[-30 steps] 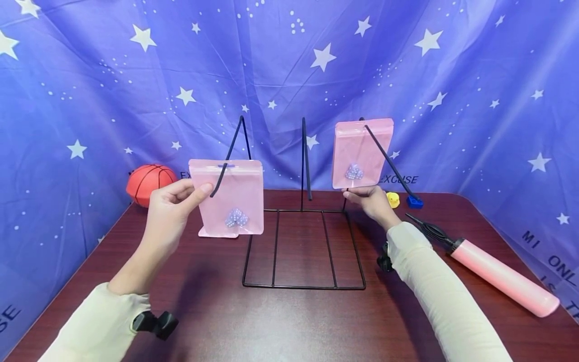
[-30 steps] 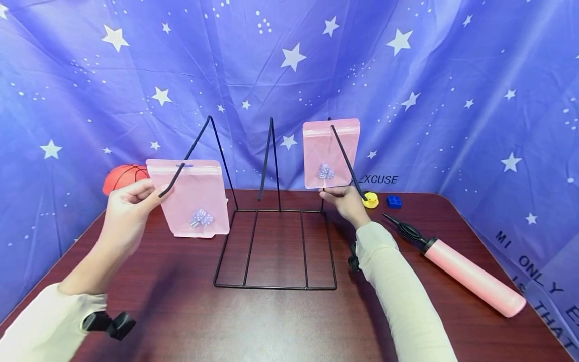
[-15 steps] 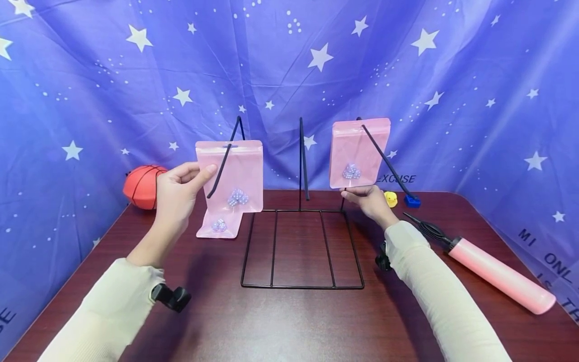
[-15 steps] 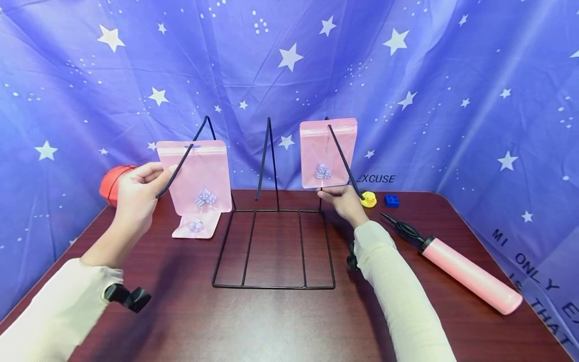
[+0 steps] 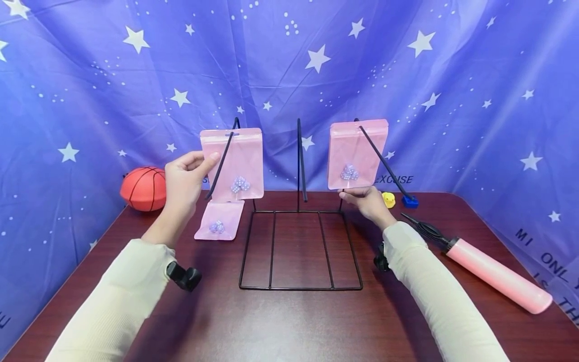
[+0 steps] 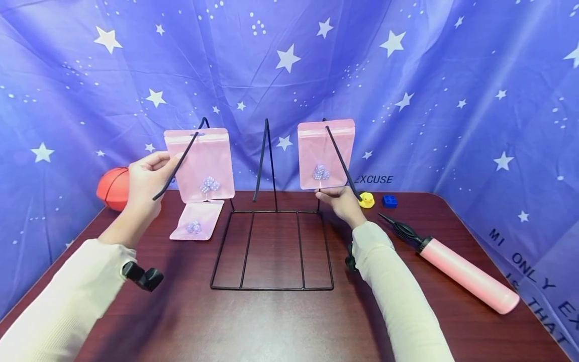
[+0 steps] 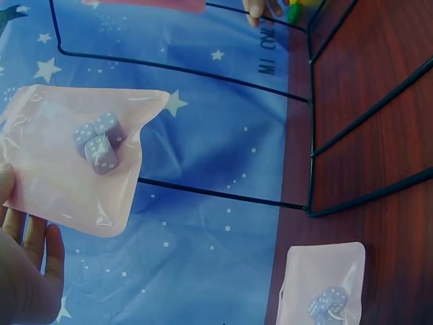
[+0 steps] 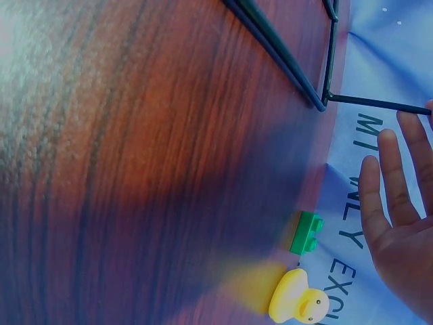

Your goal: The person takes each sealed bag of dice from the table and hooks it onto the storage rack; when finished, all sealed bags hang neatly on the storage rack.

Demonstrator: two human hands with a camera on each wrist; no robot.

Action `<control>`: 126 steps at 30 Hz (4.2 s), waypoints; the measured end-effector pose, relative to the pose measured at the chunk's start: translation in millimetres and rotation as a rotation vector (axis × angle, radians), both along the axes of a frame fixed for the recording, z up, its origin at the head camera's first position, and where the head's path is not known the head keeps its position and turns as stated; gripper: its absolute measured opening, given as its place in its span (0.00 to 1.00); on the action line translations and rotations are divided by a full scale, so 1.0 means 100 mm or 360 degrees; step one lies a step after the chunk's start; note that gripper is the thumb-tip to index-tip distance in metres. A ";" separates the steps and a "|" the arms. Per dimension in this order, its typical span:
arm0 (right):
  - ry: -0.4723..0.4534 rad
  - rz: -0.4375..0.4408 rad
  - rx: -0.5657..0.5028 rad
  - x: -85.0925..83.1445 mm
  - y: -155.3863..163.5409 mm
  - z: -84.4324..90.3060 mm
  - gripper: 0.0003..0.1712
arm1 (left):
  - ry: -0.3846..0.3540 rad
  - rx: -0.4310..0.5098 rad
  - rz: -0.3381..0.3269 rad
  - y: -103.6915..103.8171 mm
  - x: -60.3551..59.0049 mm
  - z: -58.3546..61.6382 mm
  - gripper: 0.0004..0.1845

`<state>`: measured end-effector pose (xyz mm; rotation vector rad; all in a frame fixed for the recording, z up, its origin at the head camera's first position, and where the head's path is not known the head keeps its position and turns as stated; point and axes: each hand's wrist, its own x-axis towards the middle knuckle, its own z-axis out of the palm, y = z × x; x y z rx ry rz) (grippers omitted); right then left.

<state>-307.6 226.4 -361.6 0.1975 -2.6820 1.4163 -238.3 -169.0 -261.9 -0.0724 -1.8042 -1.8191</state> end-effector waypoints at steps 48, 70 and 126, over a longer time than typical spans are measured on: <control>0.0040 -0.0001 0.0053 0.00 0.01 -0.03 0.21 | -0.0028 -0.0036 -0.0045 0.03 -0.32 0.00 0.16; -0.0023 0.0003 0.0097 -0.03 0.01 -0.04 0.25 | -0.0312 -0.0385 -0.0129 -0.52 -0.03 -0.39 0.18; -0.0055 -0.0009 0.0052 -0.02 0.00 -0.05 0.24 | -0.1491 -0.1321 0.0210 -0.37 -0.42 -1.15 0.34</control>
